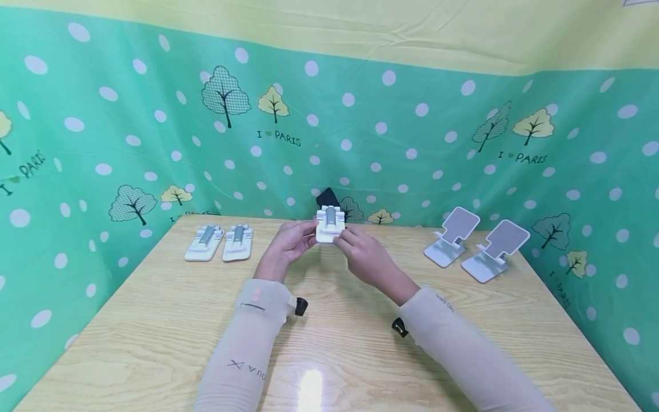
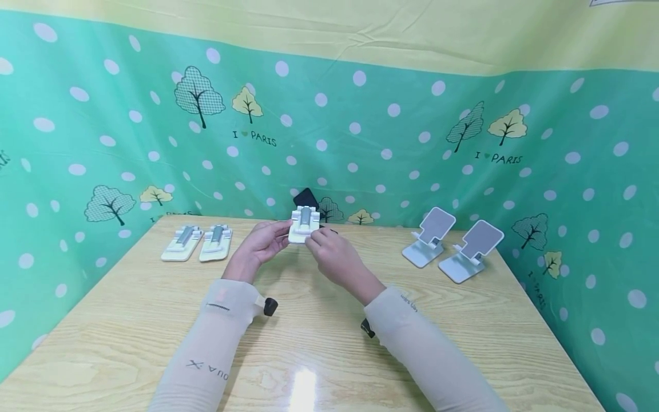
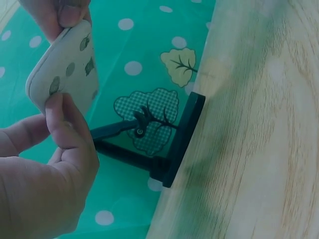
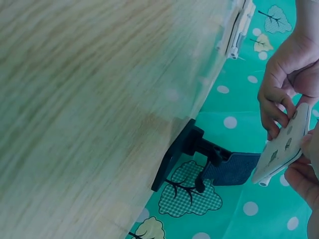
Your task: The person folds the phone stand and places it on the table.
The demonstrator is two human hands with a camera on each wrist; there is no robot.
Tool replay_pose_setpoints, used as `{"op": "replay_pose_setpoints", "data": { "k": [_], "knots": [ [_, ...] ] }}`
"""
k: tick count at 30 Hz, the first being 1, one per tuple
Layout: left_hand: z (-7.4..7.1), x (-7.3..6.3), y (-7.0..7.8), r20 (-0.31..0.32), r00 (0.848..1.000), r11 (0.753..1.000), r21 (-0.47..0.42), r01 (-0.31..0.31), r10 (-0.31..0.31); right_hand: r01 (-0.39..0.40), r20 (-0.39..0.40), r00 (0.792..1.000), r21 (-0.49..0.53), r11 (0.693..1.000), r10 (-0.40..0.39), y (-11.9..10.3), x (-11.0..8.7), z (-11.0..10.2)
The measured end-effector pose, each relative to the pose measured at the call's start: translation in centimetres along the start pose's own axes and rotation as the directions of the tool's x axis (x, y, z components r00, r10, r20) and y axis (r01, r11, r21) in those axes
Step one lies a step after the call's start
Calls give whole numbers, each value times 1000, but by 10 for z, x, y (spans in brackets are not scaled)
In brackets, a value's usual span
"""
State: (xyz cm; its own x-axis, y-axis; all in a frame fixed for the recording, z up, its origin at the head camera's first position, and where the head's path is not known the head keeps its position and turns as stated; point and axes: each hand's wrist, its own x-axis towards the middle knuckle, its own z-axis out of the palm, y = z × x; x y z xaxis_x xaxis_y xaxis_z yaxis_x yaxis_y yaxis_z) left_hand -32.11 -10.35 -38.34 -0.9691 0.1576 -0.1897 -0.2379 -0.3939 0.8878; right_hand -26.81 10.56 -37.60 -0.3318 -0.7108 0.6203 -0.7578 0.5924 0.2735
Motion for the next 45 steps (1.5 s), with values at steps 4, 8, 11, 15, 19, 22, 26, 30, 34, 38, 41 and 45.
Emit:
{"op": "replay_pose_setpoints", "data": {
  "k": [4, 8, 11, 15, 19, 22, 26, 30, 34, 38, 41, 45],
  "knots": [
    [-1, 0, 0, -6, 1000, 1000, 6, 3, -3, -4, 2, 1000, 16, 1000, 4, -1, 1, 1],
    [-4, 1, 0, -20, 1000, 1000, -3, 21, -21, -36, 18, 999, 69, 997, 35, -1, 2, 2],
    [-6, 0, -2, -41, 998, 999, -9, 45, -46, -54, 30, 998, 115, 992, 51, 0, 2, 4],
    [-8, 0, -3, -60, 997, 999, 9, 52, -51, -59, 18, 998, 181, 982, 57, 6, 1, 9],
    [-11, -1, -3, -64, 997, 999, 33, 42, -40, -81, -1, 997, 236, 968, 83, 14, 2, 14],
    [-15, -1, -2, -75, 996, 997, 50, 55, -52, -139, 4, 990, 271, 952, 143, 21, 2, 17],
    [-21, -2, 0, -92, 993, 993, 86, 77, -69, -276, 49, 960, 333, 901, 276, 31, 4, 25],
    [-25, -4, 2, -99, 992, 987, 133, 90, -77, -407, 112, 911, 386, 828, 396, 41, 10, 33],
    [-29, -7, 4, -117, 990, 976, 192, 103, -81, -521, 167, 848, 430, 737, 502, 50, 17, 40],
    [-34, -9, 5, -142, 986, 958, 262, 119, -84, -600, 219, 791, 462, 653, 572, 57, 22, 48],
    [-40, -9, 5, -170, 982, 943, 305, 134, -85, -638, 251, 759, 471, 609, 601, 61, 24, 55],
    [-49, -8, 5, -204, 975, 928, 339, 157, -91, -694, 297, 707, 471, 545, 642, 67, 23, 64]
  ]
}}
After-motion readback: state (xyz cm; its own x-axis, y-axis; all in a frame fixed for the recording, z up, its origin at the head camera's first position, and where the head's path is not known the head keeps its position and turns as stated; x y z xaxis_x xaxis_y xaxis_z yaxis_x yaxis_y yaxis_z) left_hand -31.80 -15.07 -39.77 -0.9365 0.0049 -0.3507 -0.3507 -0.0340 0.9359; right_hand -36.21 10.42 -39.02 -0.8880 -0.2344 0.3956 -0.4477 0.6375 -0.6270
